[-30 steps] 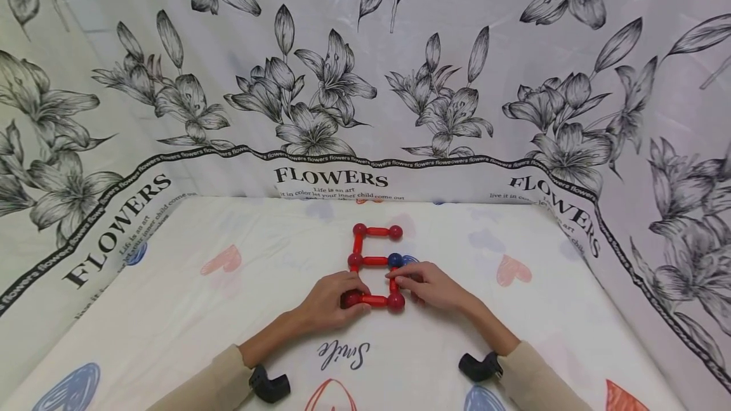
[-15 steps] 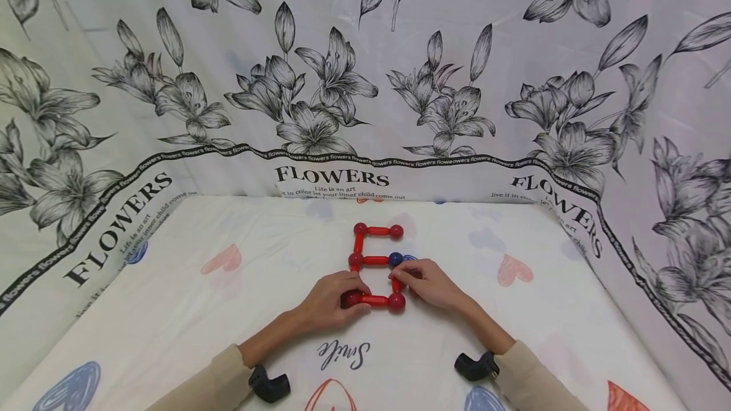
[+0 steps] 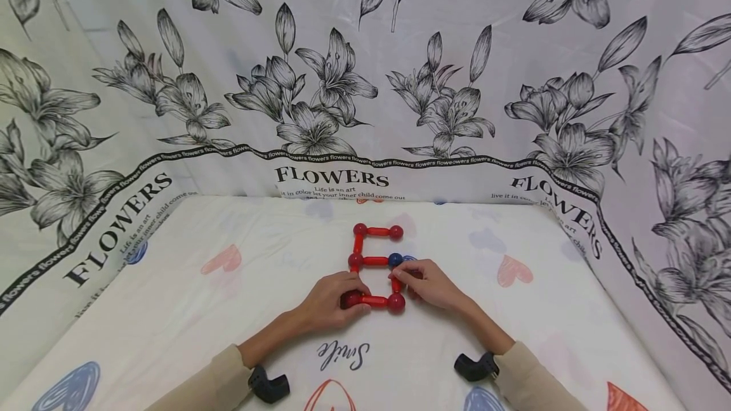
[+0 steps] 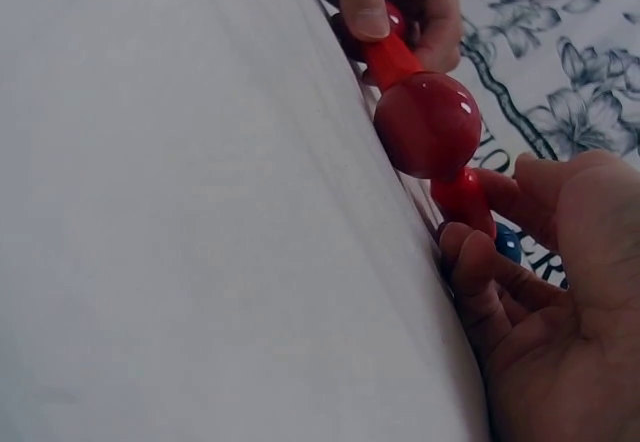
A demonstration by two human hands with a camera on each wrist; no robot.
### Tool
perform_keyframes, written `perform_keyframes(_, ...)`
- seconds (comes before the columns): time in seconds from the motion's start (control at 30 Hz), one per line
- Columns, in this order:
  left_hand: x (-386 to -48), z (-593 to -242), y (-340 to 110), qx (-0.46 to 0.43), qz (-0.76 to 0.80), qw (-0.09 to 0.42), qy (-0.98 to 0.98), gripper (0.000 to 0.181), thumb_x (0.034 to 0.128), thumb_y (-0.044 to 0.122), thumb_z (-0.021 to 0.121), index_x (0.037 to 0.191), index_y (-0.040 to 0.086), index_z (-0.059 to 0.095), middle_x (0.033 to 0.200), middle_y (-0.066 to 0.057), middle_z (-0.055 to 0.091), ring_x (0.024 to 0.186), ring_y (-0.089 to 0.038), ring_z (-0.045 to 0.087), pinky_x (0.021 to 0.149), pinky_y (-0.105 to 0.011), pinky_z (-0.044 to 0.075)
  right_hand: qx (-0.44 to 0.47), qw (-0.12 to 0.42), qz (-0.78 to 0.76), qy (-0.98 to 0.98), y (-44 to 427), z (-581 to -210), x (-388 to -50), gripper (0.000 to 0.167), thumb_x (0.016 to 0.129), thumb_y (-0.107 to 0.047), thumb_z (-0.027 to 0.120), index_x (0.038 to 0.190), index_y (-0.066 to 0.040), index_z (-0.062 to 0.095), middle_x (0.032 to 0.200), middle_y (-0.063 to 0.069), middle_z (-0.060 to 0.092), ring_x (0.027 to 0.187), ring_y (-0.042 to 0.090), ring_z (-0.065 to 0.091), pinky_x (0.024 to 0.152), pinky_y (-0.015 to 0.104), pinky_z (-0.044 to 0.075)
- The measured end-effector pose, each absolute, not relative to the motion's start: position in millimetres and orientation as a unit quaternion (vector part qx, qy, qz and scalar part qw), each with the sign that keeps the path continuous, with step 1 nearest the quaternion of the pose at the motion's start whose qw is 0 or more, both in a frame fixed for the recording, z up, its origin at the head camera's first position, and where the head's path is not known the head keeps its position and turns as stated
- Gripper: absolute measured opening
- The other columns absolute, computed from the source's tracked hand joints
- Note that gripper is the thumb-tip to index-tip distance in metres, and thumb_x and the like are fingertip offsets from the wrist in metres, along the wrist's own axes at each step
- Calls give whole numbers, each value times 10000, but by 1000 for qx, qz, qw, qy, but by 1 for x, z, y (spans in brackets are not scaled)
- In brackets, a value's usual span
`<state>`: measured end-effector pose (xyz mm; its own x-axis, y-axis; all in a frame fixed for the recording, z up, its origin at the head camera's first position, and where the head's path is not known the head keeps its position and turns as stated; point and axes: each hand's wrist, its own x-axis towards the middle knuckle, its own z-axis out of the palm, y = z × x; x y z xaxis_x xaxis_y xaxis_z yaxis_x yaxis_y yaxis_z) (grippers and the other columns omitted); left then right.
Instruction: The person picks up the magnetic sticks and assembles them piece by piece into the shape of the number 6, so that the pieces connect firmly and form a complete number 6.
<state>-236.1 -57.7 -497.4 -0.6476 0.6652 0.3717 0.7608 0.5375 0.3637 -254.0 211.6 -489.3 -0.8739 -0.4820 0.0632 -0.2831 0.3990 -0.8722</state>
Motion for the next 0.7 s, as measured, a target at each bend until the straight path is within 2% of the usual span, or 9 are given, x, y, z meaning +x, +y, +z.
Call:
perform_keyframes(0.37,-235,-497,-57,-403,-258,94,-873,225,878,431,609,1043,287,659,937,149,608,828,-18,506,698,-147,420,-241,111,-510,818,207,-473,-245,247,980,-162,507,1086,-1,660,861,255,596,632,402,532,473,298,468)
perform_keyframes(0.5,-235,-496,-57,-401,-258,98,-873,232,880,426,608,1050,279,662,937,143,615,825,-19,508,692,-143,419,-245,109,-510,817,205,-466,-241,245,976,-152,513,1082,16,657,859,246,599,639,405,534,479,301,475)
perform_keyframes(0.7,-235,-497,-57,-398,-259,95,-875,232,883,437,599,1052,289,658,955,148,620,842,-20,513,708,-146,427,-238,106,-517,815,209,-482,-248,234,963,-193,544,1076,-31,669,840,221,590,595,326,529,474,278,457)
